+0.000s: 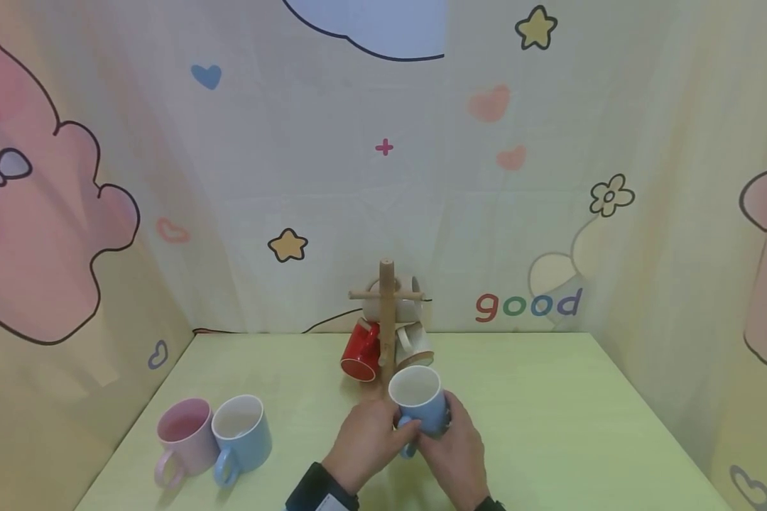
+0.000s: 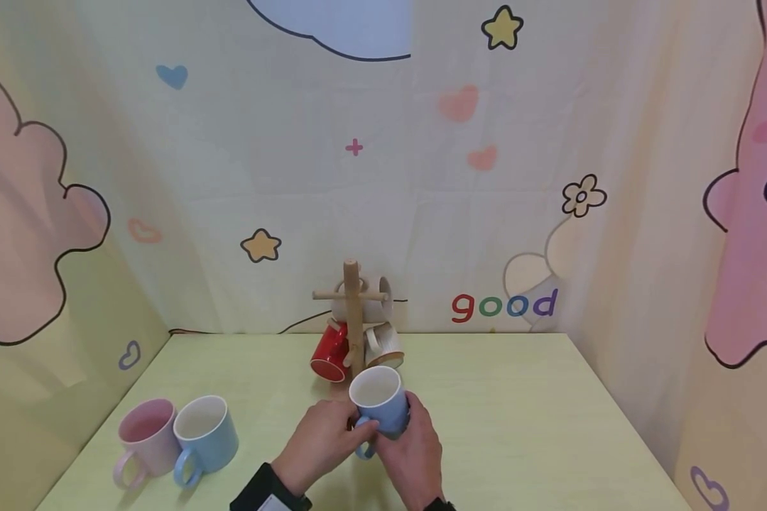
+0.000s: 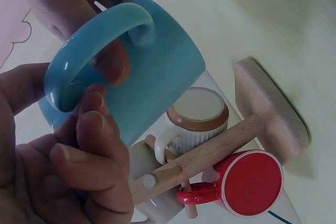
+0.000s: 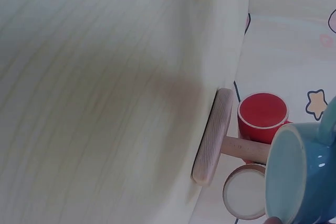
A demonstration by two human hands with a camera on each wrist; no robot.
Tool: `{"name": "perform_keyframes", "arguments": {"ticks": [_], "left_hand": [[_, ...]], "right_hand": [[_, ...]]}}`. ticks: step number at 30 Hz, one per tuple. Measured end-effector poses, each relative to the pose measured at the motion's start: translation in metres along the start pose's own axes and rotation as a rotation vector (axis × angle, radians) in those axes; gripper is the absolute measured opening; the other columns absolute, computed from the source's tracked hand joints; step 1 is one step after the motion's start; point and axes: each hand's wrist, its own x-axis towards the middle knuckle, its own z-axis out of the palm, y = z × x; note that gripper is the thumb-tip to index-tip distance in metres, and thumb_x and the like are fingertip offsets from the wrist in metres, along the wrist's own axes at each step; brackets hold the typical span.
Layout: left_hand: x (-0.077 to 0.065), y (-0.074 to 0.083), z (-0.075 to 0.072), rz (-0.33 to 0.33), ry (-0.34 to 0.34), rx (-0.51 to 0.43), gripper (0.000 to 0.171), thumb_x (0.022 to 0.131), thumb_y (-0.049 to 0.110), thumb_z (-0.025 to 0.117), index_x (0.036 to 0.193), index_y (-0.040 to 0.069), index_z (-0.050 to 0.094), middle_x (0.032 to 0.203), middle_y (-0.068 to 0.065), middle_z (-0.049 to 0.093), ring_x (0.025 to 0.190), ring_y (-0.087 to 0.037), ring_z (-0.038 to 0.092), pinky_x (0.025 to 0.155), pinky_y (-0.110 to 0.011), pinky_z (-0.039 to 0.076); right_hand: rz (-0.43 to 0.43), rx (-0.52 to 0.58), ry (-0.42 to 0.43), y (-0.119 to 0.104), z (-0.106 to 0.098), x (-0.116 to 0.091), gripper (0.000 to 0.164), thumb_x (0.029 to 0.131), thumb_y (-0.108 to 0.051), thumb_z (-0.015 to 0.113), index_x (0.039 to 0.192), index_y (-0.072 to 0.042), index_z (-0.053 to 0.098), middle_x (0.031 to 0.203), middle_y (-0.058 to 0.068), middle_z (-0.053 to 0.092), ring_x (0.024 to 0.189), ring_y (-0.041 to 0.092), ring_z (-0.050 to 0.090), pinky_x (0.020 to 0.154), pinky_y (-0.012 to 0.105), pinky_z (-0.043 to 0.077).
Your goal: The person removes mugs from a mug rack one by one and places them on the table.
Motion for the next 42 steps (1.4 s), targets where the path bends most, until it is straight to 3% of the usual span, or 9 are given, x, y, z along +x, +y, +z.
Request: {"name": "perform_keyframes", "arguments": {"ticks": [5,13,19,23,28,35,42], "left_hand": [[0.001,0.002,0.001,-0.036,-0.007,-0.051,0.034,0.088,0.027,0.076,0.110,0.003,0.069,0.076,0.002,0.065,0.065,-0.015,0.056,0.059,-0.029,0.052],[-0.001,0.001,0.002,-0.006,0.023,-0.078,0.020,0.088,0.021,0.076,0.094,0.003,0.072,0.064,0.003,0.059,0.060,-0.016,0.054,0.053,-0.029,0.047],[-0.002,-0.001,0.002,0.049,0.113,-0.051,0.022,0.088,0.018,0.076,0.103,0.004,0.069,0.074,0.002,0.063,0.070,-0.016,0.058,0.062,-0.030,0.053],[-0.002,-0.004,0.002,0.090,0.160,-0.020,0.022,0.087,0.017,0.076,0.102,0.004,0.068,0.074,0.002,0.061,0.071,-0.016,0.057,0.060,-0.029,0.051],[-0.006,-0.009,0.001,0.103,0.174,-0.012,0.023,0.087,0.017,0.077,0.104,0.004,0.069,0.082,-0.001,0.067,0.075,-0.017,0.060,0.066,-0.034,0.053],[-0.010,-0.016,-0.004,0.035,0.153,-0.065,0.021,0.089,0.020,0.075,0.102,0.004,0.071,0.083,-0.004,0.071,0.075,-0.018,0.065,0.067,-0.037,0.057],[-0.018,-0.022,-0.008,-0.032,0.175,-0.089,0.019,0.090,0.019,0.074,0.099,0.004,0.072,0.083,-0.004,0.071,0.074,-0.017,0.063,0.066,-0.037,0.057]], "right_hand": [[0.013,-0.021,0.000,-0.002,-0.001,-0.001,0.075,0.074,-0.029,0.085,0.135,-0.002,0.051,0.126,0.020,0.062,0.110,0.038,0.062,0.087,0.057,0.050],[0.030,-0.020,-0.019,-0.006,-0.002,-0.003,0.077,0.075,-0.033,0.084,0.136,-0.001,0.049,0.127,0.020,0.061,0.112,0.038,0.061,0.089,0.057,0.049],[0.023,0.008,-0.023,-0.009,-0.004,-0.003,0.080,0.075,-0.037,0.085,0.136,-0.001,0.046,0.129,0.022,0.059,0.114,0.041,0.060,0.088,0.057,0.050],[0.013,0.014,-0.030,-0.009,-0.005,-0.003,0.081,0.075,-0.037,0.086,0.135,0.000,0.046,0.130,0.024,0.058,0.113,0.042,0.061,0.084,0.057,0.052],[-0.017,-0.015,-0.043,-0.008,-0.007,-0.006,0.078,0.076,-0.034,0.086,0.134,0.000,0.048,0.129,0.021,0.060,0.111,0.037,0.062,0.083,0.055,0.052],[-0.090,-0.049,-0.106,-0.005,-0.013,-0.008,0.074,0.079,-0.040,0.083,0.135,-0.003,0.050,0.132,0.016,0.059,0.115,0.036,0.061,0.090,0.057,0.049],[-0.166,-0.143,-0.140,-0.002,-0.021,-0.008,0.075,0.079,-0.046,0.080,0.134,-0.003,0.054,0.130,0.016,0.061,0.112,0.036,0.061,0.085,0.056,0.051]]}}
